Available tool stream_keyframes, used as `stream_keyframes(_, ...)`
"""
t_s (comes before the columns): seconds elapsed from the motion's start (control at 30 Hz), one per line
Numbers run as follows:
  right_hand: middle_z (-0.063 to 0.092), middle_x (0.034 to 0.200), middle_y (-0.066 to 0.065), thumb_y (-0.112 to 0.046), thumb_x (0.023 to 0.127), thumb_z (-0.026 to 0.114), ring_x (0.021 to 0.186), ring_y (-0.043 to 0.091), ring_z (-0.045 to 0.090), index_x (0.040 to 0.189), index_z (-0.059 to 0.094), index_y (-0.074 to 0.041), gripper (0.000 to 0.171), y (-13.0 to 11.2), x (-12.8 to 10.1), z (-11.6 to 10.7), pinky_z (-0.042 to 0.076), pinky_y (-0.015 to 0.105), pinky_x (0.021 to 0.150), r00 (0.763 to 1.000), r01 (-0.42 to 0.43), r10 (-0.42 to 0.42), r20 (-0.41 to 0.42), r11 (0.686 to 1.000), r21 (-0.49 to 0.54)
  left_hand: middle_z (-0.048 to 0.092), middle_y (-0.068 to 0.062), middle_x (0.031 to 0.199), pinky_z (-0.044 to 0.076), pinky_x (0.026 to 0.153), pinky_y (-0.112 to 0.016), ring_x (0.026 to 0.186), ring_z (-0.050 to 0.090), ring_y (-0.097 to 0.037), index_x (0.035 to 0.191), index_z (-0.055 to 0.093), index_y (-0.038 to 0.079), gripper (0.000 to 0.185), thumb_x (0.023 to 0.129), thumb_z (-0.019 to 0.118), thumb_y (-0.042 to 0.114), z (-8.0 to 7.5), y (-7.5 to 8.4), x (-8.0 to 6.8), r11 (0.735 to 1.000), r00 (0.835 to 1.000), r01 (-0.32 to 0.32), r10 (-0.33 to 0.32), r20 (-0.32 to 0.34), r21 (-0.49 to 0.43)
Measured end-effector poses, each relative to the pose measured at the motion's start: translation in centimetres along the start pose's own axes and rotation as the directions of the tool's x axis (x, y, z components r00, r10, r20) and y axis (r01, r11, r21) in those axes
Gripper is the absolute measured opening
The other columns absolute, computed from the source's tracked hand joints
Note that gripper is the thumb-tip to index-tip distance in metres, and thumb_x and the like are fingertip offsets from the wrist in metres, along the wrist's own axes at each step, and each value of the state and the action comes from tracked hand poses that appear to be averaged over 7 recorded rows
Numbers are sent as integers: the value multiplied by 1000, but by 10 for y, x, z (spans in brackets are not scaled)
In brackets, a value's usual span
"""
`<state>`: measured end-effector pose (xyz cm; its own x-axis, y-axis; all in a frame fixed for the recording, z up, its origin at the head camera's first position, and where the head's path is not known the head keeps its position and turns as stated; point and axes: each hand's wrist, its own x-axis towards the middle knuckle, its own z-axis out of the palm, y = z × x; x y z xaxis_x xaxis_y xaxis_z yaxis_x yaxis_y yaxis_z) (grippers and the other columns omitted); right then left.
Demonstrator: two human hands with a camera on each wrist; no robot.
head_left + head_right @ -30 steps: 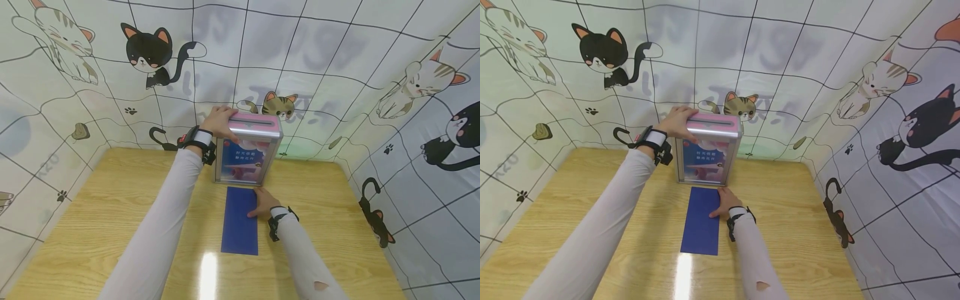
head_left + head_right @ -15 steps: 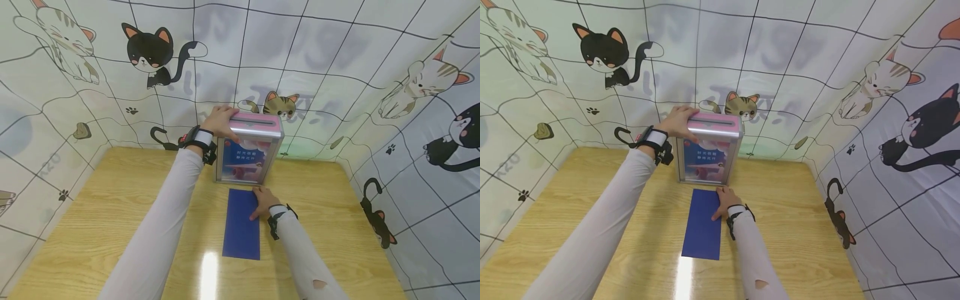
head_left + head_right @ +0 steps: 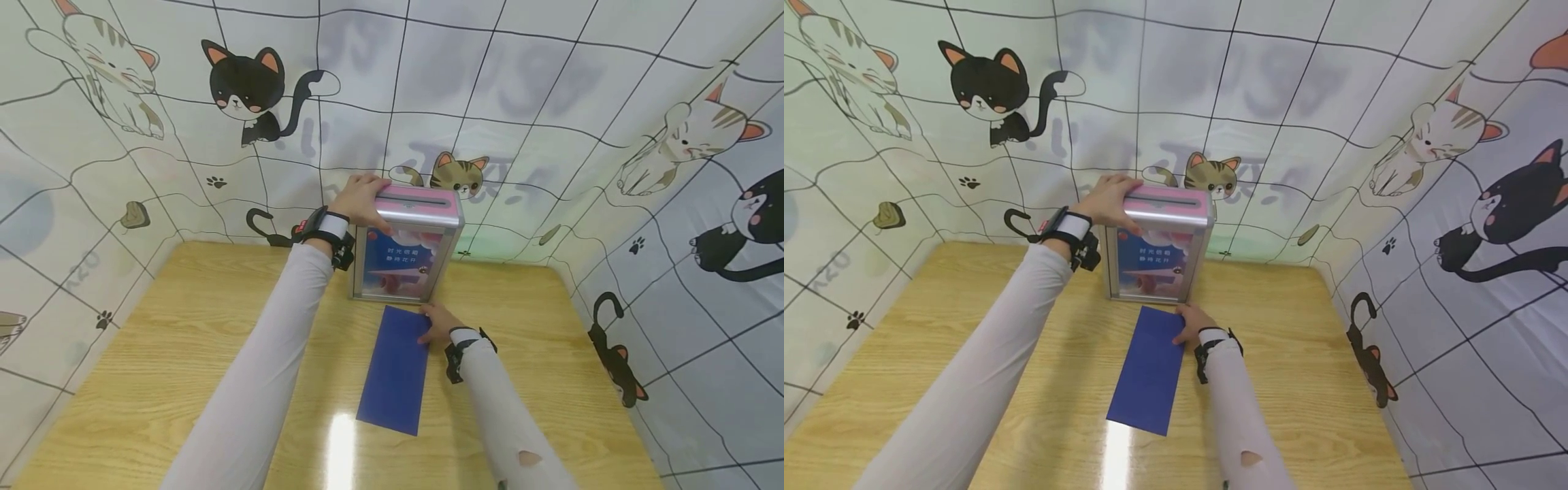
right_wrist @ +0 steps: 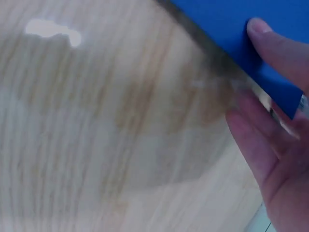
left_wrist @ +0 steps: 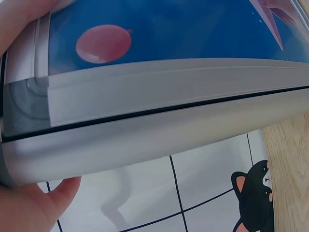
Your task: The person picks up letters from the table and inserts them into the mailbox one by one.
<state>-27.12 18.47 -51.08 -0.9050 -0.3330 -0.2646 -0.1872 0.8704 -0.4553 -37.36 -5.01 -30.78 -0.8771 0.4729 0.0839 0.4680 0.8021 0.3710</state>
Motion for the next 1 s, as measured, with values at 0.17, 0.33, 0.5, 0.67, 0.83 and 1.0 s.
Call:
stream_keyframes(0.17, 54, 113, 23, -6, 80, 66, 93, 31, 57, 114, 49, -2, 38, 6, 2, -12, 50, 39, 77, 995, 23, -34, 96, 993, 113, 30, -8, 143, 27, 104, -45, 131, 18, -31, 141, 32, 17, 103, 54, 80, 44, 0, 1, 1, 1000, 1000, 8, -8, 6, -18)
stream_keyframes(0.33, 50, 116, 28, 3, 83, 57, 82, 31, 61, 117, 45, -1, 36, 14, 8, -22, 55, 38, 65, 975, -95, 28, 221, 950, 298, 31, -7, 142, 28, 103, -45, 131, 19, -30, 141, 33, 18, 106, 51, 80, 48, 0, 1, 1, 1000, 1000, 3, -3, -5, -25)
stream_keyframes(0.5, 50, 109, 21, -6, 84, 62, 78, 29, 63, 117, 43, -12, 38, 66, 41, -21, 55, 38, 65, 947, -57, -108, 302, 871, 488, 30, -7, 142, 28, 104, -44, 131, 18, -31, 141, 32, 17, 102, 55, 80, 44, 0, 2, 1, 1000, 1000, 7, -7, 1, -15)
stream_keyframes(0.67, 40, 116, 26, 0, 86, 56, 78, 30, 62, 117, 37, -4, 36, 20, 13, -61, 52, 46, 77, 947, -142, -41, 320, 837, 529, 29, -7, 143, 29, 103, -44, 131, 18, -31, 142, 31, 18, 104, 55, 80, 47, 0, 3, 2, 1000, 1000, 3, -3, 1, 3)
stream_keyframes(0.83, 31, 124, 26, 7, 87, 48, 69, 22, 60, 114, 33, 1, 31, -6, -2, -87, 50, 48, 81, 953, -160, -16, 303, 821, 548, 30, -7, 142, 29, 103, -44, 131, 18, -32, 141, 31, 17, 103, 55, 79, 46, 1, 1, 3, 1000, 1000, -3, 3, 3, 8)
stream_keyframes(1.0, 40, 96, 15, 8, 87, 48, 64, 20, 59, 109, 33, 0, 28, -8, -3, -101, 54, 39, 72, 959, -139, -30, 282, 817, 560, 30, -7, 142, 30, 102, -44, 130, 19, -32, 141, 31, 17, 103, 55, 79, 46, 0, 1, 2, 1000, 1000, -3, 3, 3, 16)
